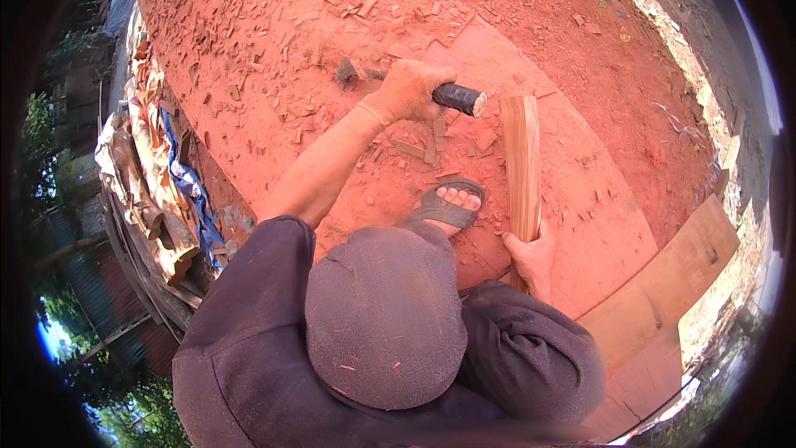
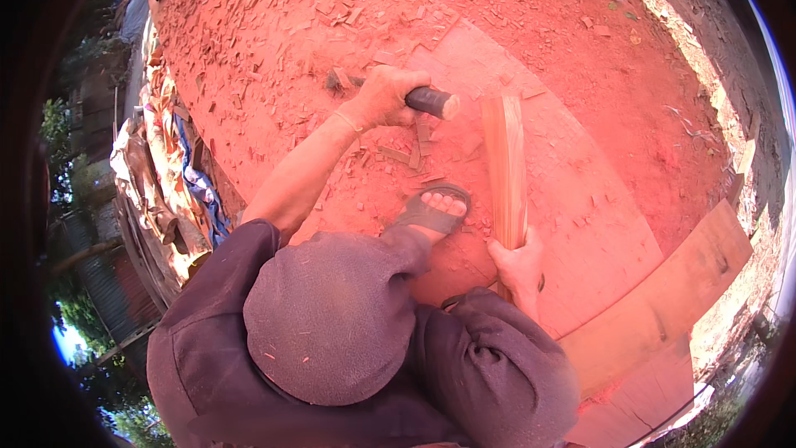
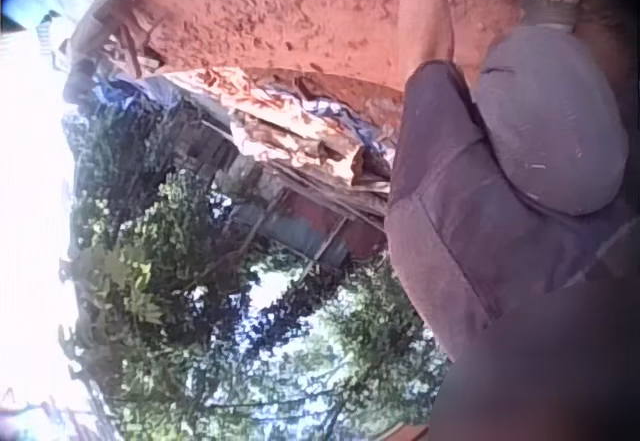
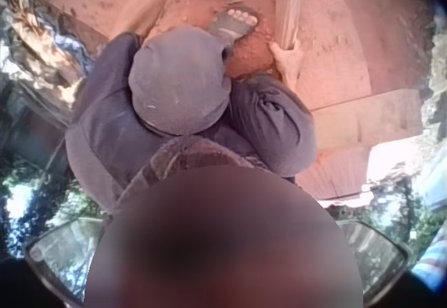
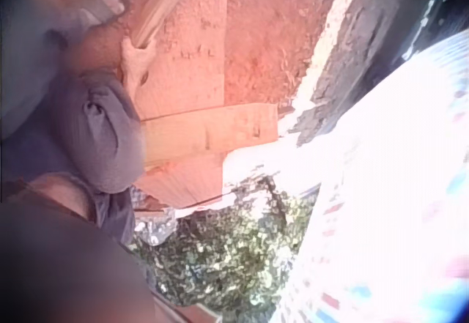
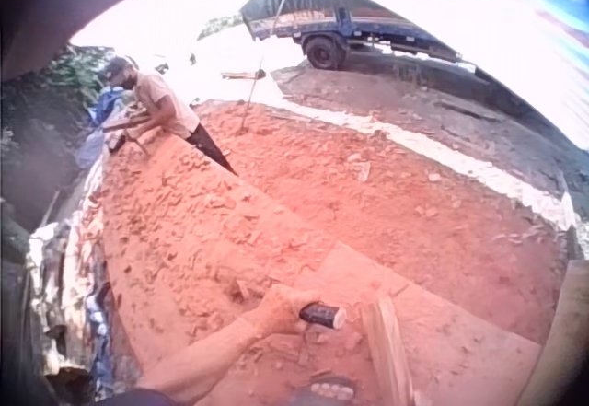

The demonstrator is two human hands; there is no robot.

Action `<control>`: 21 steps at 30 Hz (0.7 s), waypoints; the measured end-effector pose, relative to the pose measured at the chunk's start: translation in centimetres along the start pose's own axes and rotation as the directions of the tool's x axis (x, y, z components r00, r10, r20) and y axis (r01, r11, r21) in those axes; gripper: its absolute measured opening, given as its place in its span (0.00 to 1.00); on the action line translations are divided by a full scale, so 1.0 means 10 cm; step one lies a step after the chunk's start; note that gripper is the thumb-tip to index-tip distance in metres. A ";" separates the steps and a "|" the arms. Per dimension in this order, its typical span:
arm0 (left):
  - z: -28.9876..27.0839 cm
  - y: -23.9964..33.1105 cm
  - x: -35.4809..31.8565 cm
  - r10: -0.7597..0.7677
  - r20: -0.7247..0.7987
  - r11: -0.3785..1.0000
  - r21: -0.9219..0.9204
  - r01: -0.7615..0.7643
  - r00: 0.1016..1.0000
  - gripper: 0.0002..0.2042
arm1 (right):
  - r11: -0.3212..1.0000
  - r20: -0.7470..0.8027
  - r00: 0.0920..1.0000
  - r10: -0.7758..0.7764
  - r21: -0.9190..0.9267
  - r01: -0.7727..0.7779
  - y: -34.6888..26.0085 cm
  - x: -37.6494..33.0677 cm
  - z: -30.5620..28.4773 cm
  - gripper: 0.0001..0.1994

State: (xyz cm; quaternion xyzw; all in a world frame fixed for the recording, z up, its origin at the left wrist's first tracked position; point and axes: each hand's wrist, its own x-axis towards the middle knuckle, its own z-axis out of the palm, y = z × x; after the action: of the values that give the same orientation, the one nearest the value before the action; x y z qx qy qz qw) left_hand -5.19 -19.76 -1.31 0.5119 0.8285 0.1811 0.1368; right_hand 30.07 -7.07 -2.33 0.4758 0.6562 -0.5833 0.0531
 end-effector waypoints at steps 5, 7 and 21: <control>0.18 0.63 -0.37 0.269 -0.006 0.949 -0.169 -0.266 0.963 0.16 | 0.980 -0.063 0.998 -0.032 0.193 0.044 0.14 -0.21 -0.27 0.21; 0.38 0.97 -0.24 0.389 -0.019 0.887 -0.264 -0.380 0.921 0.15 | 0.960 -0.095 0.995 0.022 0.282 0.006 0.09 -0.21 -0.48 0.22; 0.57 1.04 0.11 0.330 -0.110 0.896 -0.276 -0.348 0.938 0.11 | 0.862 -0.524 0.850 -0.049 0.407 0.301 -0.09 -0.54 -1.40 0.20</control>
State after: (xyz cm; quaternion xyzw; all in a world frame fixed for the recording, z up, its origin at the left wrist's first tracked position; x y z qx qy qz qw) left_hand 4.93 -13.59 -1.89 0.6169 0.6948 0.3372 0.1519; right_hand 39.13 1.41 6.10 0.5438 0.5259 -0.5860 -0.2904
